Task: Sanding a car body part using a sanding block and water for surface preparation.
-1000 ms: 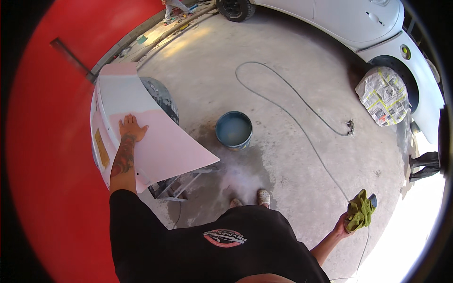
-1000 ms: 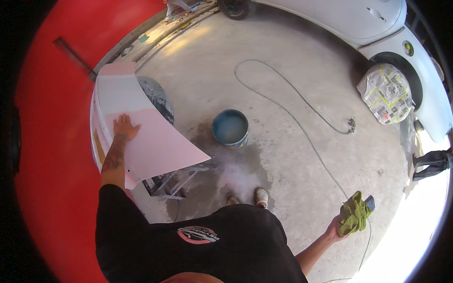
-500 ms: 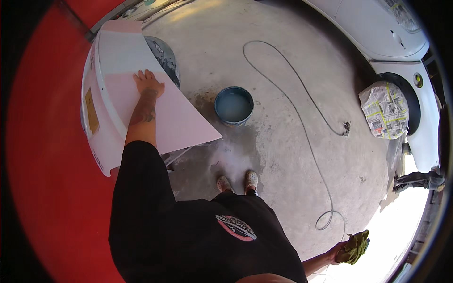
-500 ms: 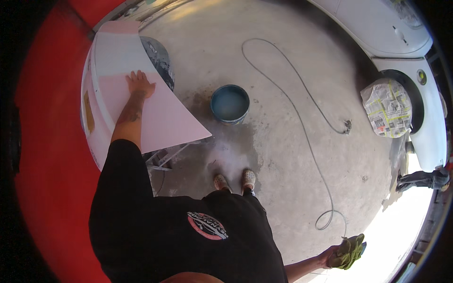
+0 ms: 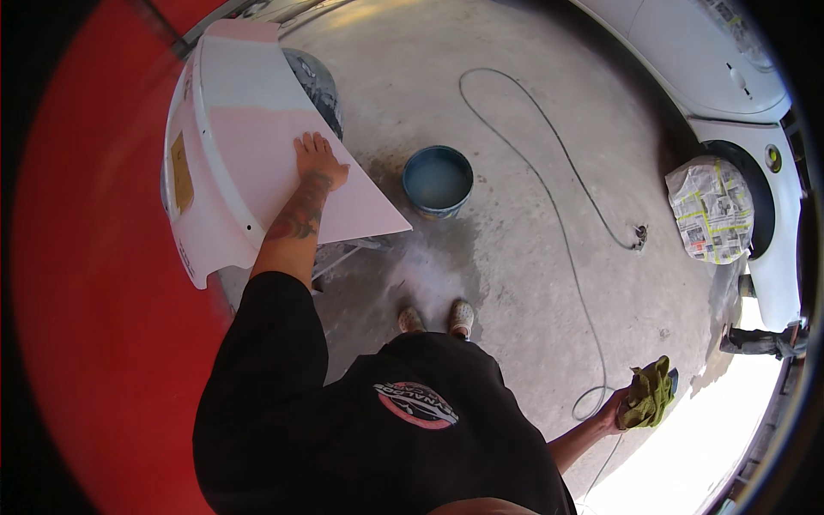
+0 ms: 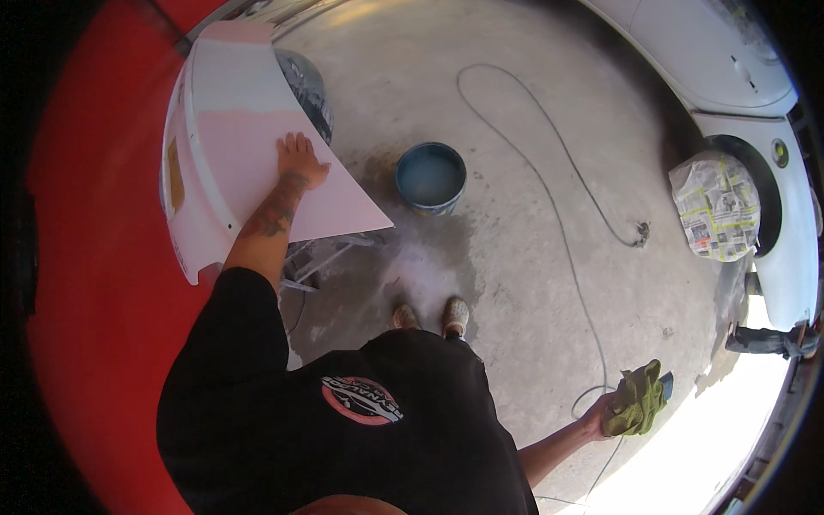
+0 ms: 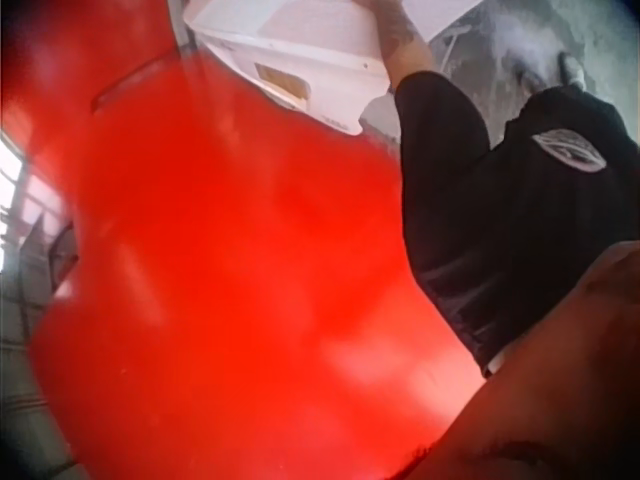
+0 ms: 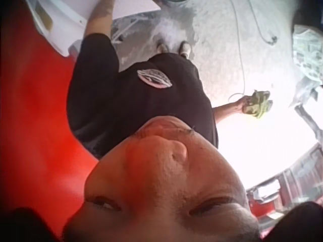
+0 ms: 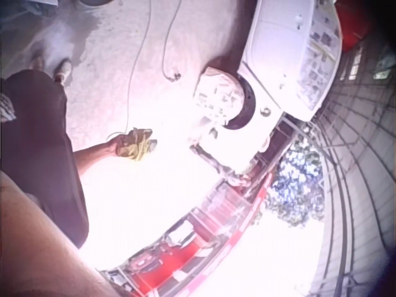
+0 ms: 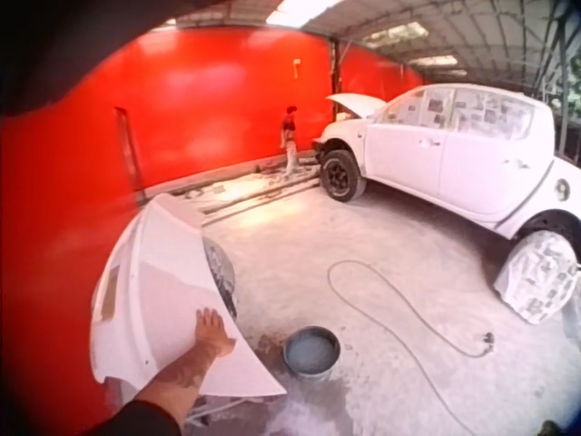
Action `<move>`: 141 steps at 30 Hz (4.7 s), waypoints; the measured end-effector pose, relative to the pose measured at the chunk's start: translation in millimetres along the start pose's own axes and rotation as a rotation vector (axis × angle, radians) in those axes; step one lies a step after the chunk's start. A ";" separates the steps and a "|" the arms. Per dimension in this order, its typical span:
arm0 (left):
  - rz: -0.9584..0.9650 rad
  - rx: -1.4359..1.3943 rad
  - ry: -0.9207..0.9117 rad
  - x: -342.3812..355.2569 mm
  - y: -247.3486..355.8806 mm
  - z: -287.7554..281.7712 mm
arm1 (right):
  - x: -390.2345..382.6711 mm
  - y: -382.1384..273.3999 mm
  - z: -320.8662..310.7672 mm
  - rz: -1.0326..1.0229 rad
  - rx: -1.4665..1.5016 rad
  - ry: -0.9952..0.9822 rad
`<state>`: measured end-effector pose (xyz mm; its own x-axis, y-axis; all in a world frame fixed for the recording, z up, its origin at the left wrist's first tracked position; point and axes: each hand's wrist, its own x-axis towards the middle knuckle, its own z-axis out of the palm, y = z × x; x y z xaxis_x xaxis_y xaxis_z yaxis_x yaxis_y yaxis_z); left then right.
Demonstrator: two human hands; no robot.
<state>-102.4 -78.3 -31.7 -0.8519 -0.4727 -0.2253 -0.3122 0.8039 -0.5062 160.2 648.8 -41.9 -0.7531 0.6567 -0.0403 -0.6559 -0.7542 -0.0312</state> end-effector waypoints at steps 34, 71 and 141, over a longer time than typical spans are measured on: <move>0.393 -0.104 0.138 -192.7 123.2 42.2 | 47.5 62.3 -49.4 0.310 -0.019 0.042; 0.240 -2.363 -0.225 -148.8 293.3 -107.7 | 112.8 372.3 12.2 1.390 -1.170 -0.731; -1.618 -2.422 1.291 293.9 329.4 -275.9 | 504.3 1126.7 42.9 1.949 -1.195 -1.442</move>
<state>-571.6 147.3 -35.0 0.3843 -0.8357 -0.3924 0.5947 -0.1010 0.7976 -960.8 130.4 -54.5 -0.0746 -0.9209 -0.3827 0.1771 0.3654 -0.9138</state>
